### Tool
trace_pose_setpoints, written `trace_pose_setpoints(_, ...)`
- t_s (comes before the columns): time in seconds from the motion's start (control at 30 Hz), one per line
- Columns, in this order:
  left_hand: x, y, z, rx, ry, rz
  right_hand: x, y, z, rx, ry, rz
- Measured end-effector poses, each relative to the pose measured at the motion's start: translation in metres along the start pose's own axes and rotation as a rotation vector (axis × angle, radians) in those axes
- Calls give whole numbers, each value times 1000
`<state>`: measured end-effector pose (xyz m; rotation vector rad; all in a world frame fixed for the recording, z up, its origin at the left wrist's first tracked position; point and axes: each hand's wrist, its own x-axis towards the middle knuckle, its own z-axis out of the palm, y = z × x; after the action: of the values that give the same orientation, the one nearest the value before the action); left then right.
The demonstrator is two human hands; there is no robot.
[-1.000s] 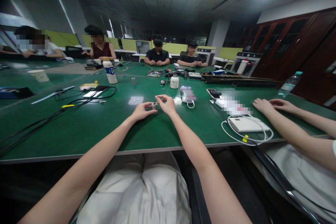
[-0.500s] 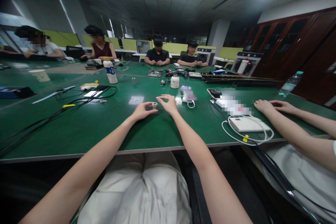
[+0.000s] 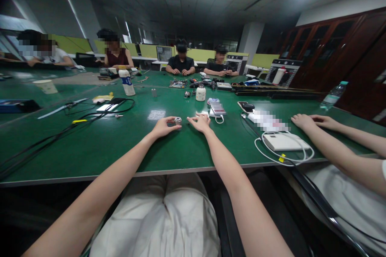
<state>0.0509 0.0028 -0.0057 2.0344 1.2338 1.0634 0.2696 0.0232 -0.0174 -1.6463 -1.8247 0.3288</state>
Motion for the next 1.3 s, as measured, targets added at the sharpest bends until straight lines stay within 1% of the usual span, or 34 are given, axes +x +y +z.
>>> trace_pose_setpoints(0.1, 0, -1, 0, 3, 5, 3, -2, -3, -1, -17, -22, -45)
trace_pose_setpoints(0.13, 0, -1, 1, 1, 6, 4, -2, -5, -2, -7, 0, -60)
trace_pose_setpoints(0.23, -1, -1, 1, -10, 7, 7, -2, -16, -3, 100, 134, -97)
trace_pose_setpoints(0.3, -1, -1, 1, -14, 6, 3, -1, -26, -2, 187, 175, -154)
trace_pose_setpoints(0.4, 0, -1, 1, -6, 8, -15, -2, -40, 1, 233, 133, -251)
trace_pose_setpoints(0.53, 0, -1, 0, 5, 10, -29, -5, -48, 4, 203, 82, -256)
trace_pose_setpoints(0.7, 0, -2, 1, 5, 9, -33, -5, -49, 2, 178, 48, -276)
trace_pose_setpoints(0.77, 0, -2, 1, 2, 8, -35, -3, -48, -2, 188, 75, -277)
trace_pose_setpoints(0.93, 0, -2, 2, -10, 15, -25, -1, -42, -10, 262, 155, -227)
trace_pose_setpoints(1.1, 0, -1, 1, -9, 5, -15, -4, -44, 0, 234, 99, -260)
trace_pose_setpoints(1.2, -1, -1, 0, -6, 7, -23, 3, -44, 4, 302, 133, -269)
trace_pose_setpoints(1.3, -1, 0, 1, -18, 10, -26, 12, -33, 0, 410, 176, -268)
